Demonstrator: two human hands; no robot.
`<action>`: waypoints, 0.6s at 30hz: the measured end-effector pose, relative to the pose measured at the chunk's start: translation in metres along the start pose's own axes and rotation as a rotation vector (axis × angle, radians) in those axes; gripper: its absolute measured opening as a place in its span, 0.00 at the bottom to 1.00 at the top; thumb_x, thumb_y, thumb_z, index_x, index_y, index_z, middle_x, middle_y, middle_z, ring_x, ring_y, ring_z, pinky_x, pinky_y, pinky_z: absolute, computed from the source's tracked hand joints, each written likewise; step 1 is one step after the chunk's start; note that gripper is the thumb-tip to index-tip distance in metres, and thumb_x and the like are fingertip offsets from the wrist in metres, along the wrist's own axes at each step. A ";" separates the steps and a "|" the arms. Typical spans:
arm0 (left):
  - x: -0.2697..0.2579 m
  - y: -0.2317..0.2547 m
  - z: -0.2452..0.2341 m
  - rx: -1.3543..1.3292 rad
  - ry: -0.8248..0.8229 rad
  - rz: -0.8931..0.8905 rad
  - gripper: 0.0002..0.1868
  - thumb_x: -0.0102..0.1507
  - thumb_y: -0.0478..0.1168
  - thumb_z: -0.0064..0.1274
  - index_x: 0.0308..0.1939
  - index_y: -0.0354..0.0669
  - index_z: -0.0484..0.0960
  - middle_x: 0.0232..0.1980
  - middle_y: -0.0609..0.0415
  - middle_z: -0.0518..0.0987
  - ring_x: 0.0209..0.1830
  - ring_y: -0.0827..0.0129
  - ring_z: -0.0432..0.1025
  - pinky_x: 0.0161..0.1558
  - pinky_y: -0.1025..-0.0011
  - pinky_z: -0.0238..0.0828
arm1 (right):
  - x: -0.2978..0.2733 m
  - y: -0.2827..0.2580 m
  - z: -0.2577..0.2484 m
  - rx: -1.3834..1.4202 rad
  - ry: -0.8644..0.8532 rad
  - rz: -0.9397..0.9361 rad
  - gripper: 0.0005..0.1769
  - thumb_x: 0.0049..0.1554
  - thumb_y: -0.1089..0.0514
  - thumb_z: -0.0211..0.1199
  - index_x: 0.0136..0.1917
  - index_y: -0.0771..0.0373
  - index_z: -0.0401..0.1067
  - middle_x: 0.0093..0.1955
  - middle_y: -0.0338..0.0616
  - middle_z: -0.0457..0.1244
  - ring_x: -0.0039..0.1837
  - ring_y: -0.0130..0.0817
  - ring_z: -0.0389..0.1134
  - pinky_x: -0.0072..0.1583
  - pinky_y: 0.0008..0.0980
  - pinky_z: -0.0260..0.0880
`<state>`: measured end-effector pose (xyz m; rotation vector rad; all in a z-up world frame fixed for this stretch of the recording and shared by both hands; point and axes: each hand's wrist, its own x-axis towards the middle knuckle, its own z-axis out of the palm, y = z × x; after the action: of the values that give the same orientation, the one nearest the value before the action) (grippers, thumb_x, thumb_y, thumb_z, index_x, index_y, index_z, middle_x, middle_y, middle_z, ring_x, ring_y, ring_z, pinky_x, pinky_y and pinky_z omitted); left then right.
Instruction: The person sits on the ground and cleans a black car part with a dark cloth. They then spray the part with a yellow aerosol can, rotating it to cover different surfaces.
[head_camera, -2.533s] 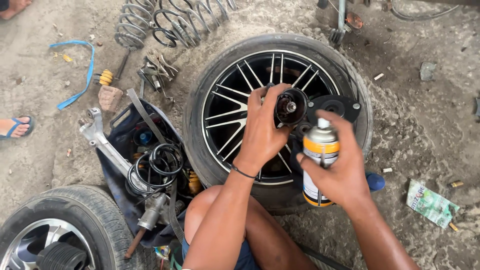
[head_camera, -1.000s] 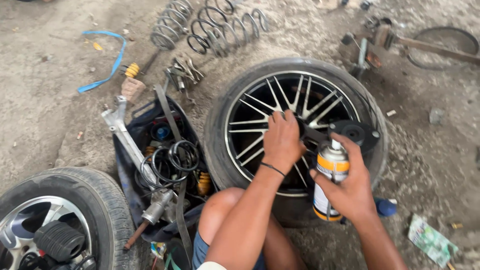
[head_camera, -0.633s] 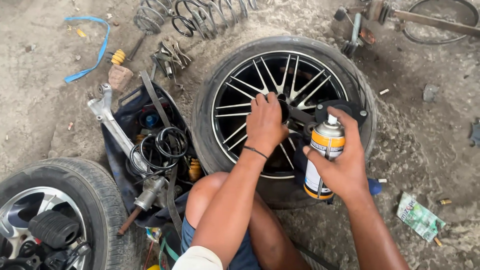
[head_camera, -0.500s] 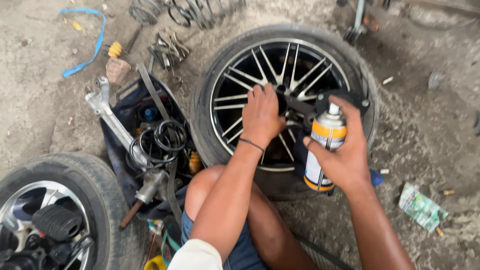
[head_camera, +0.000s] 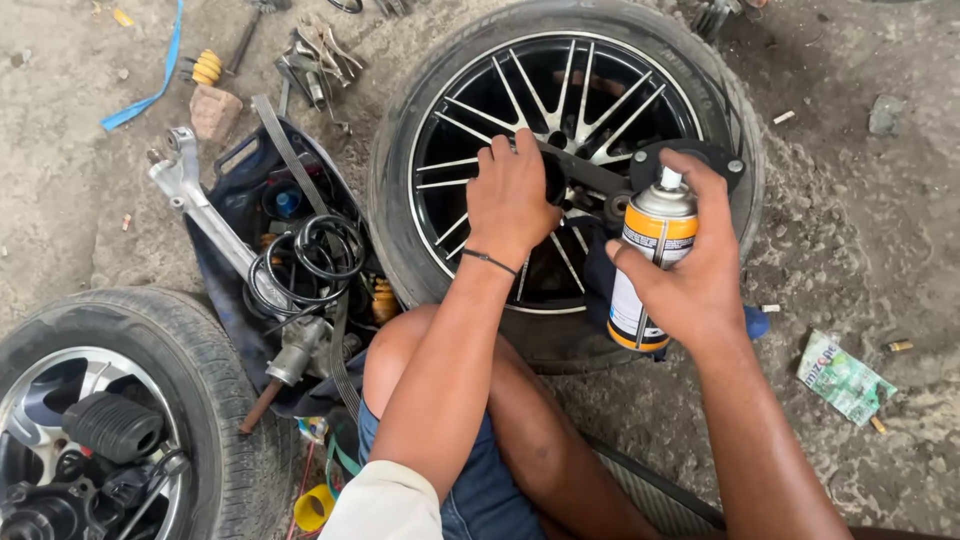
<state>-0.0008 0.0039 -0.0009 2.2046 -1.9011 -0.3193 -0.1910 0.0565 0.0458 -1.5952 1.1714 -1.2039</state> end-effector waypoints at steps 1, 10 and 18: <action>-0.001 0.000 -0.001 0.005 0.001 0.002 0.41 0.45 0.39 0.73 0.56 0.34 0.66 0.51 0.38 0.71 0.57 0.39 0.68 0.44 0.38 0.77 | 0.001 0.001 -0.002 0.012 0.003 -0.001 0.46 0.48 0.72 0.70 0.76 0.56 0.59 0.59 0.54 0.65 0.65 0.44 0.69 0.68 0.53 0.66; -0.013 0.018 -0.027 0.016 -0.042 0.035 0.47 0.49 0.46 0.76 0.63 0.32 0.64 0.52 0.35 0.68 0.58 0.33 0.69 0.45 0.37 0.76 | 0.005 0.001 -0.016 0.079 0.037 0.017 0.45 0.48 0.73 0.68 0.76 0.55 0.59 0.58 0.51 0.64 0.62 0.38 0.69 0.68 0.50 0.67; -0.003 0.008 -0.009 -0.072 -0.057 0.029 0.48 0.48 0.42 0.78 0.61 0.31 0.62 0.52 0.36 0.64 0.57 0.27 0.69 0.40 0.36 0.80 | 0.007 0.005 -0.019 0.071 0.053 -0.020 0.45 0.47 0.74 0.68 0.75 0.57 0.59 0.61 0.54 0.63 0.62 0.38 0.68 0.67 0.50 0.67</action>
<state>-0.0065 0.0056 0.0097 2.1419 -1.9172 -0.4427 -0.2099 0.0472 0.0471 -1.5341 1.1359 -1.2940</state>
